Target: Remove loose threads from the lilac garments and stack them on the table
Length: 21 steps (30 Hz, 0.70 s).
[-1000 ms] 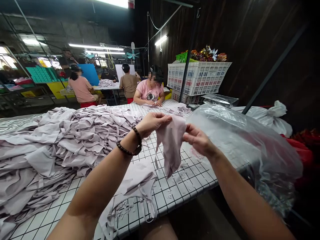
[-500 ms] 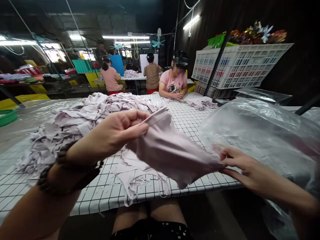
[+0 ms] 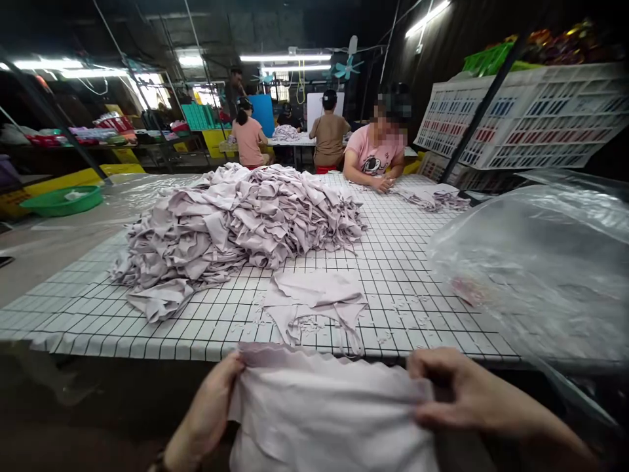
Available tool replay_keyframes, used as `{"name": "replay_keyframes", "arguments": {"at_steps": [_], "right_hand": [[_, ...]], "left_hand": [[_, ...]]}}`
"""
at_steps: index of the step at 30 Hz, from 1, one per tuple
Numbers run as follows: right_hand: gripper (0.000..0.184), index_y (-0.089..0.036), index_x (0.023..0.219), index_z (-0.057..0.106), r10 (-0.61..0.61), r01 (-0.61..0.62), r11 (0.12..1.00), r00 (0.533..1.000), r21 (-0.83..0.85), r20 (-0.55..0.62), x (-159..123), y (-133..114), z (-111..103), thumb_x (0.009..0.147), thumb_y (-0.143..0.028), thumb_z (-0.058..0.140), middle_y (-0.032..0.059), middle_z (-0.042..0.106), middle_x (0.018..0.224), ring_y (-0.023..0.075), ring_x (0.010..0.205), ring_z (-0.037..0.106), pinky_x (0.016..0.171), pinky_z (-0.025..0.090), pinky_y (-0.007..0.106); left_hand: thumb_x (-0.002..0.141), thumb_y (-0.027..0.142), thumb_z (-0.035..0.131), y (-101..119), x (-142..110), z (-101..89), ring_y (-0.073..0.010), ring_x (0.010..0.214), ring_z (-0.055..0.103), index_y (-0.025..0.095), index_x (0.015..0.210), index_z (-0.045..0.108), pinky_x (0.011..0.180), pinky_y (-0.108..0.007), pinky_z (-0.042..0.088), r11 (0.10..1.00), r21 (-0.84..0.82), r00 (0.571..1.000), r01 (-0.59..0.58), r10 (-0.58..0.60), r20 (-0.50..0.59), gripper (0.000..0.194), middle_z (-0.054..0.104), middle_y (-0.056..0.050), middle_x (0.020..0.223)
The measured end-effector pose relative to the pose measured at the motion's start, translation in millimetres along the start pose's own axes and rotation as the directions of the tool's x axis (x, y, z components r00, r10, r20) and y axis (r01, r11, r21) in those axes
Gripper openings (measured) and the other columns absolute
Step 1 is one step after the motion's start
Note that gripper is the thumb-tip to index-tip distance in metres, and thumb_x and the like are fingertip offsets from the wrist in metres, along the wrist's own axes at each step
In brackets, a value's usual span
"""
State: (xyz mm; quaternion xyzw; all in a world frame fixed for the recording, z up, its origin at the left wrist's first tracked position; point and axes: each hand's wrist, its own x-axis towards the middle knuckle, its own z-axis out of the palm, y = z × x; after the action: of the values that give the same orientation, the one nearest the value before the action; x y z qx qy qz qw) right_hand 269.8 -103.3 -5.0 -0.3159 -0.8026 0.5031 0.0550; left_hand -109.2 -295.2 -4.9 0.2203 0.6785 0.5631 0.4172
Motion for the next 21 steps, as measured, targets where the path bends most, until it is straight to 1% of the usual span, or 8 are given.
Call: {"name": "replay_keyframes", "arguments": {"at_steps": [2,5,9,11,14,17,19,21], "right_hand": [[0.029,-0.02,0.081,0.05,0.054,-0.057,0.997,0.997,0.042,0.056,48,-22,15,0.071,-0.039,0.07,-0.0005,0.054,0.073,0.0134,0.066,0.048,0.056,0.039,0.022],[0.024,-0.02,0.079,0.047,0.146,-0.145,0.982,0.989,-0.125,-0.005,84,-21,47,0.071,-0.03,0.067,-0.002,0.053,0.068,0.0131,0.061,0.046,0.054,0.035,0.023],[0.012,-0.021,0.086,0.054,0.147,-0.148,0.909,0.989,-0.391,-0.033,89,1,84,0.075,-0.019,0.057,0.0051,0.064,0.084,0.0207,0.078,0.058,0.066,0.041,0.028],[0.021,-0.02,0.096,0.059,0.175,-0.181,0.847,0.983,-0.499,-0.059,84,2,90,0.076,-0.016,0.054,0.0099,0.066,0.095,0.0255,0.089,0.061,0.074,0.042,0.032],[0.029,-0.023,0.102,0.064,0.243,-0.221,0.792,0.969,-0.569,-0.038,73,-13,76,0.073,-0.023,0.062,0.0105,0.068,0.092,0.0297,0.087,0.063,0.073,0.044,0.036],[0.018,-0.029,0.091,0.067,0.114,-0.155,0.813,0.988,-0.562,-0.107,85,-38,40,0.085,-0.034,0.051,0.007,0.069,0.084,0.0262,0.077,0.063,0.067,0.044,0.034],[0.027,-0.029,0.101,0.064,-0.019,-0.123,0.779,0.975,-0.614,-0.22,116,-51,16,0.092,-0.033,0.039,0.007,0.068,0.095,0.0249,0.081,0.062,0.066,0.043,0.034],[0.03,-0.025,0.108,0.061,-0.095,-0.063,0.76,0.974,-0.647,-0.206,159,-57,-2,0.093,-0.028,0.035,0.0082,0.063,0.11,0.0236,0.085,0.061,0.065,0.043,0.032]], "left_hand": [[0.078,0.037,0.044,-51,8,2.5,-0.0244,0.09,0.062,0.021,0.086,0.065,0.08,-0.035,0.049,0.994,0.104,1.0,0.019,-0.018,-0.017,0.028,0.069,-0.003,0.09],[0.079,0.039,0.042,-106,21,1.0,-0.0255,0.088,0.063,0.018,0.085,0.063,0.079,-0.034,0.049,0.926,0.375,0.996,0.045,-0.012,-0.092,0.03,0.069,-0.006,0.087],[0.083,0.034,0.041,-126,34,-14.3,-0.0239,0.091,0.065,0.02,0.095,0.06,0.08,-0.032,0.047,0.769,0.639,1.0,-0.022,0.031,-0.003,0.027,0.069,-0.007,0.095],[0.082,0.034,0.044,-111,35,-24.5,-0.0236,0.088,0.065,0.019,0.097,0.06,0.076,-0.031,0.047,0.697,0.716,0.998,-0.03,-0.015,0.057,0.026,0.069,-0.008,0.091],[0.081,0.045,0.051,-62,36,-31.9,-0.0233,0.076,0.065,0.018,0.09,0.062,0.066,-0.03,0.046,0.603,0.796,0.986,-0.046,-0.101,0.133,0.03,0.068,-0.006,0.079],[0.09,0.044,0.039,-3,57,-20.1,-0.0193,0.07,0.061,0.02,0.086,0.063,0.066,-0.029,0.045,0.553,0.805,0.976,-0.215,0.139,0.166,0.034,0.065,-0.004,0.079],[0.09,0.036,0.04,25,90,-4.7,-0.0197,0.082,0.06,0.021,0.107,0.06,0.075,-0.032,0.047,0.461,0.807,0.903,-0.369,0.382,0.194,0.03,0.063,-0.006,0.097],[0.089,0.024,0.041,39,131,10.4,-0.0233,0.105,0.054,0.022,0.123,0.054,0.091,-0.037,0.044,0.311,0.795,0.8,-0.521,0.501,0.329,0.037,0.056,-0.009,0.114]]}}
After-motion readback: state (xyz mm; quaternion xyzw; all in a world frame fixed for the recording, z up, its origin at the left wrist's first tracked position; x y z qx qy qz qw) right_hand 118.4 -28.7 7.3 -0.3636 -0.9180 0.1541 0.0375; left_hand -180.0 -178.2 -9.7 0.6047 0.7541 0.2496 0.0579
